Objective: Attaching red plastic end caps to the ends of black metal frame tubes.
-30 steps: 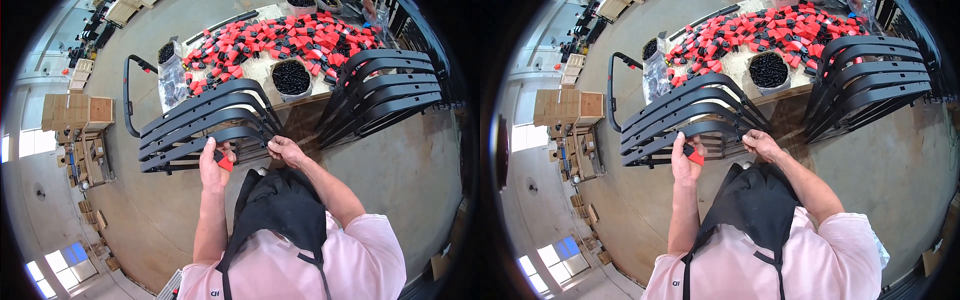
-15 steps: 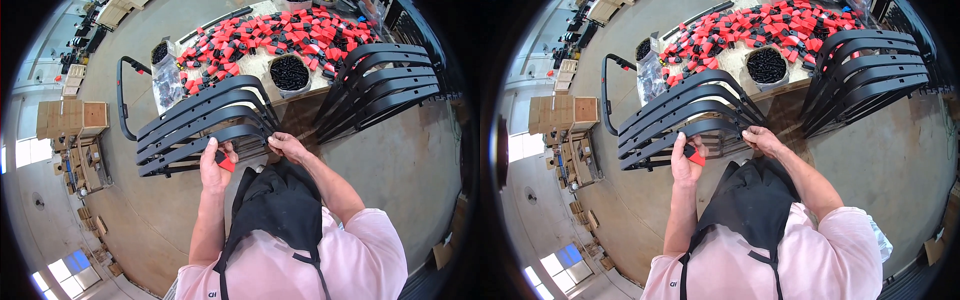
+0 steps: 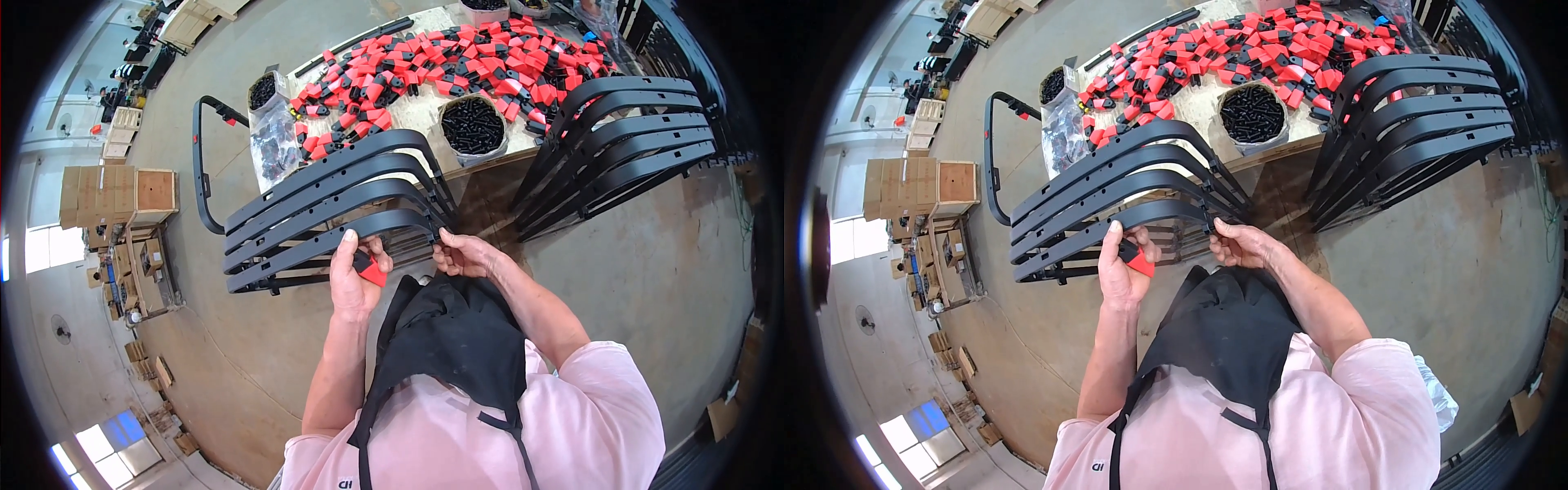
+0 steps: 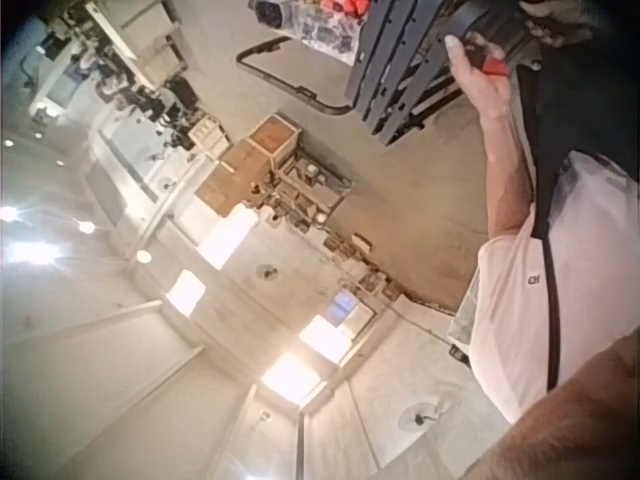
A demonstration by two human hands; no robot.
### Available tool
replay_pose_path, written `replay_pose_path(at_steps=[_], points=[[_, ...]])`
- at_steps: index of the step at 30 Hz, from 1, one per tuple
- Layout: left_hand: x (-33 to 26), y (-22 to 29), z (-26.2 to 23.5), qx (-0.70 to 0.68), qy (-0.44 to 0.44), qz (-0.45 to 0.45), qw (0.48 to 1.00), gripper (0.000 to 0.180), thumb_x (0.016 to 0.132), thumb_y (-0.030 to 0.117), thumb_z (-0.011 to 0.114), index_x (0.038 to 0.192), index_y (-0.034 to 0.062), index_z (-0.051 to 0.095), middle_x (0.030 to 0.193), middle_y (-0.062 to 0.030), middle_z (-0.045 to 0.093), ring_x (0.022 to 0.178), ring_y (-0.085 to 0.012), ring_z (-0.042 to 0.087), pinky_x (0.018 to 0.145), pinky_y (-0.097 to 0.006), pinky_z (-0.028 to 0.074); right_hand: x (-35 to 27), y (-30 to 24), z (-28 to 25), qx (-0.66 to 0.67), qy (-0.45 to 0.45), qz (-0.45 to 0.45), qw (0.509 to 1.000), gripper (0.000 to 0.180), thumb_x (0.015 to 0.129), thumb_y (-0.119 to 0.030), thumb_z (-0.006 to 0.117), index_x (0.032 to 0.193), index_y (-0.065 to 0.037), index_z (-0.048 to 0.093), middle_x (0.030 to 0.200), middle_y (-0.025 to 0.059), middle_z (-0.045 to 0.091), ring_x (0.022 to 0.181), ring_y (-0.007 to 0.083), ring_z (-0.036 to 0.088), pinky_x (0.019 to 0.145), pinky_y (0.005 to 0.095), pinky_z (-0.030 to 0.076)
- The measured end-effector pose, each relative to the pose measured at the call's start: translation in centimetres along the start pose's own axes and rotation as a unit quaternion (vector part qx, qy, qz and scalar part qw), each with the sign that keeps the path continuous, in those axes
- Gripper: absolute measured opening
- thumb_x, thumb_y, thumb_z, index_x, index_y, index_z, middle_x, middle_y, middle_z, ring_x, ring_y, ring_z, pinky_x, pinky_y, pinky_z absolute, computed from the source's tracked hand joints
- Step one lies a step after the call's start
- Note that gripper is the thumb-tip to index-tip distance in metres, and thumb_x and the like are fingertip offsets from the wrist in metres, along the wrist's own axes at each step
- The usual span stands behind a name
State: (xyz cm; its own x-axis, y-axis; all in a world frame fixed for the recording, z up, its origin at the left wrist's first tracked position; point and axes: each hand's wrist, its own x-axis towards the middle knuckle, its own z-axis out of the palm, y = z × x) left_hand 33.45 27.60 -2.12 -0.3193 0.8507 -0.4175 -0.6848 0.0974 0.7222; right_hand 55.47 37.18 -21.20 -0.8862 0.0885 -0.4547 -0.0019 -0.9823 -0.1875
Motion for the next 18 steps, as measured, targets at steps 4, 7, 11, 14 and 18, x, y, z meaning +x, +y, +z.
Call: replay_pose_path(at_steps=[4,7,11,14,18], points=[[0.2,0.1,-0.1,0.004,0.0,0.004,1.0,0.035,0.112,0.037,0.056,0.108,0.0047,0.067,0.089,-0.0083,0.066,0.067,-0.0218,0.062,0.066,-0.037,0.049,-0.9,-1.6,1.3,-0.073,0.049,-0.004,0.996,0.044,0.108,-0.054,0.064,0.096,-0.011,0.062,0.081,-0.0019,0.059,0.067,0.0121,0.053,0.057,0.0279,0.038],[0.3,-0.1,0.0,0.002,0.008,0.007,1.0,0.034,0.111,0.037,0.057,0.107,0.0047,0.067,0.089,-0.0084,0.066,0.067,-0.0221,0.062,0.066,-0.037,0.05,-0.9,-2.5,2.1,-0.206,0.1,-0.05,0.972,0.043,0.111,-0.047,0.062,0.088,-0.011,0.06,0.074,-0.0036,0.053,0.061,0.0102,0.046,0.053,0.0278,0.035],[0.2,-0.3,-0.1,-0.006,0.011,0.011,1.0,0.033,0.11,0.035,0.059,0.105,0.0045,0.068,0.088,-0.0087,0.067,0.067,-0.0226,0.062,0.064,-0.038,0.051,-0.6,-2.4,3.3,-0.336,0.168,-0.104,0.921,0.044,0.114,-0.037,0.056,0.08,-0.011,0.055,0.062,-0.0058,0.041,0.054,0.0087,0.035,0.05,0.0304,0.028],[0.2,-0.4,0.2,-0.031,0.015,0.01,0.999,0.032,0.11,0.035,0.06,0.105,0.0043,0.069,0.088,-0.0087,0.067,0.066,-0.0226,0.062,0.064,-0.037,0.051,-0.7,-3.1,4.2,-0.249,0.175,-0.039,0.952,0.043,0.114,-0.035,0.054,0.078,-0.011,0.053,0.06,-0.0057,0.038,0.052,0.0093,0.032,0.048,0.0318,0.025],[0.4,-0.3,0.2,-0.025,0.017,0.02,0.999,0.032,0.11,0.034,0.061,0.105,0.0035,0.069,0.088,-0.0086,0.067,0.066,-0.0221,0.063,0.063,-0.035,0.052,-0.7,-3.4,5.7,-0.242,0.234,0.005,0.942,0.044,0.114,-0.036,0.052,0.078,-0.012,0.051,0.057,-0.005,0.035,0.048,0.0105,0.03,0.046,0.0321,0.021]])
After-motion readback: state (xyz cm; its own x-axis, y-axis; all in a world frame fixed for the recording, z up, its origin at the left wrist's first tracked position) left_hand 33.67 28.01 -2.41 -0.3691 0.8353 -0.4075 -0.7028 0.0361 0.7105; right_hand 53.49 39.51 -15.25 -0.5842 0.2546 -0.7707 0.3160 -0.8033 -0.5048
